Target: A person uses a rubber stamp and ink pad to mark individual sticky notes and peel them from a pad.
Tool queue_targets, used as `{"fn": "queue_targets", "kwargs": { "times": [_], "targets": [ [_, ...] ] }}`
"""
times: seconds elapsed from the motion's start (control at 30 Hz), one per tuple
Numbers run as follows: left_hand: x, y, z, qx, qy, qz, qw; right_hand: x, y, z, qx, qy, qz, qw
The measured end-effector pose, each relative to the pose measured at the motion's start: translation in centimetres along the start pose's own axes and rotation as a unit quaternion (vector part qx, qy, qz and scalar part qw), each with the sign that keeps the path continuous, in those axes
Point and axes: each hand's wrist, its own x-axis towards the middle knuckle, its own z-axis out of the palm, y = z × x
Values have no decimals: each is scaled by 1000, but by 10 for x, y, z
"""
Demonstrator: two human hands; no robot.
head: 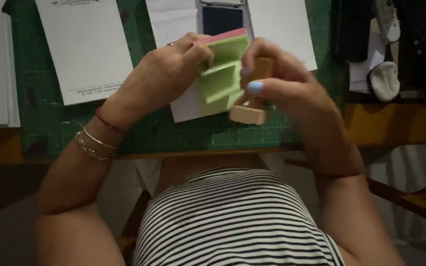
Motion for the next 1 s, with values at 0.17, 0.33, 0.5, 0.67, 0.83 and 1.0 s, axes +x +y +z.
{"fn": "queue_targets", "kwargs": {
  "times": [0.17, 0.33, 0.5, 0.67, 0.83, 1.0],
  "targets": [
    [2, 4, 1, -52, -17, -35, 998, -3, -24, 9, 19, 98, -57, 993],
    [0, -1, -2, 34, -33, -10, 999, -5, -7, -21, -32, 0, -127, 991],
    [-3, -7, 2, 26, -27, -25, 999, -19, 7, -16, -376, 69, -45, 923],
    [-6, -14, 10, -4, -29, -41, 999, -1, 25, 3, -641, -18, -182, 746],
    [-6, -15, 7, -33, -27, -51, 998, 0, 39, -1, -660, 15, -189, 727],
    [-5, -16, 6, -39, -27, -48, 998, -1, 50, 0, -684, 23, -188, 705]
  ]
}}
